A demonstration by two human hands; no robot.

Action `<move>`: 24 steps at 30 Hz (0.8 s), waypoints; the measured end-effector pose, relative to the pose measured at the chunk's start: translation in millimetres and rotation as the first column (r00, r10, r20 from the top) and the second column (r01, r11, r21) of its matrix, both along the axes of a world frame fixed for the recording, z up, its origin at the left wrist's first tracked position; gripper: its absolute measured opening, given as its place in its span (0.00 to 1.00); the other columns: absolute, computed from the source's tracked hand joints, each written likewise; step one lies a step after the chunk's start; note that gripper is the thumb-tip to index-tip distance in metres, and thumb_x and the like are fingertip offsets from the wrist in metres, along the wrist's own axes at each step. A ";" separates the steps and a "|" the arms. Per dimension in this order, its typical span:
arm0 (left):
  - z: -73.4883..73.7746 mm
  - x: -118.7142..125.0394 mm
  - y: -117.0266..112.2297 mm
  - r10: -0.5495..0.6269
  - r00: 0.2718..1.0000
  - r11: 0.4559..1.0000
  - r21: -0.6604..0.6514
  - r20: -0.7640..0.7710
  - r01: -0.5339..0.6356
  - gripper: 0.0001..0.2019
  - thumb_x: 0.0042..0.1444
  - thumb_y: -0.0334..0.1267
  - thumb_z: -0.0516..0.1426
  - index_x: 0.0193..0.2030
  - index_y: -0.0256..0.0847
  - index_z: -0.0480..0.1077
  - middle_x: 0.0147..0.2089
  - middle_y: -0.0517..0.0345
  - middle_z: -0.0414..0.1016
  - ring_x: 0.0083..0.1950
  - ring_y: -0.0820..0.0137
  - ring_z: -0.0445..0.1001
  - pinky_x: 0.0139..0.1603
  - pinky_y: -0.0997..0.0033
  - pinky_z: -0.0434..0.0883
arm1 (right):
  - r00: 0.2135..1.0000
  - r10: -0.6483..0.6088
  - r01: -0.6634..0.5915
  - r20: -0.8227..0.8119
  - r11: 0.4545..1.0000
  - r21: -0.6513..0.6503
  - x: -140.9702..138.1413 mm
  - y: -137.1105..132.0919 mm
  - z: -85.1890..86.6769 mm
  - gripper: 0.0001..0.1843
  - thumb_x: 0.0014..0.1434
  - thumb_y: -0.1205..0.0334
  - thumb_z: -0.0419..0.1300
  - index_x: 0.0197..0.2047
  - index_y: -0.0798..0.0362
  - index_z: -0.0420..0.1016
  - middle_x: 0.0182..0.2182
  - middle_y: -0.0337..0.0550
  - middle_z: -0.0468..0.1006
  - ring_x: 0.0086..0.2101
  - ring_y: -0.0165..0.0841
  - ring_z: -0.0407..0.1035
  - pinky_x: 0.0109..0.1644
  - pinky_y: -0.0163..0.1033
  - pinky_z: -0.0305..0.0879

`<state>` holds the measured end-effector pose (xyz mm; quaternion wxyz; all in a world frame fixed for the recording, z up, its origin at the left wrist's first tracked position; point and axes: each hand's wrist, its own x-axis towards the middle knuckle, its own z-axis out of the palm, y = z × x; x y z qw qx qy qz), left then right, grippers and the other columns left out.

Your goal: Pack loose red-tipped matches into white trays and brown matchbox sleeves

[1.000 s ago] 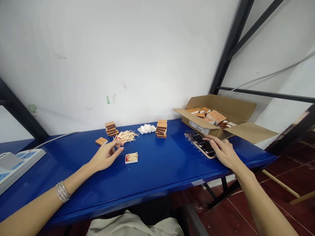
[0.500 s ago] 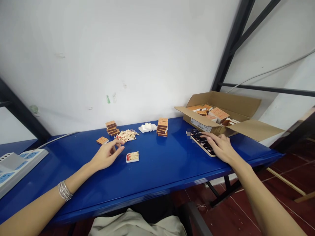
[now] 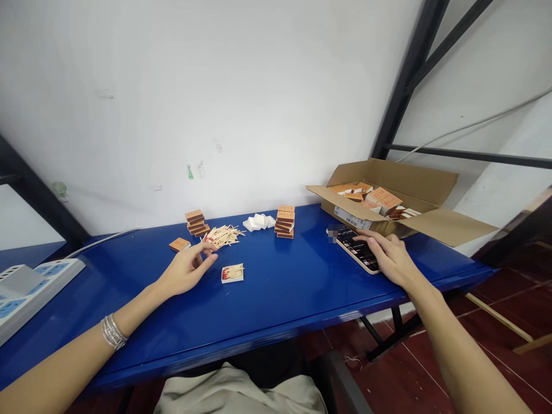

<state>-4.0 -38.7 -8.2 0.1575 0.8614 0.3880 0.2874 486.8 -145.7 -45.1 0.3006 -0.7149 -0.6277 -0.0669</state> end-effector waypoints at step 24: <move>3.2 1.2 -3.7 0.030 0.999 0.999 0.014 -0.018 -0.030 0.19 0.62 0.53 0.50 0.48 0.41 0.68 0.38 0.58 0.75 0.25 0.75 0.68 0.32 0.71 0.69 | 0.985 -0.027 0.038 -0.170 0.997 0.064 -2.0 -11.2 1.6 0.31 0.65 0.45 0.38 0.32 0.48 0.79 0.45 0.42 0.81 0.46 0.43 0.70 0.56 0.48 0.59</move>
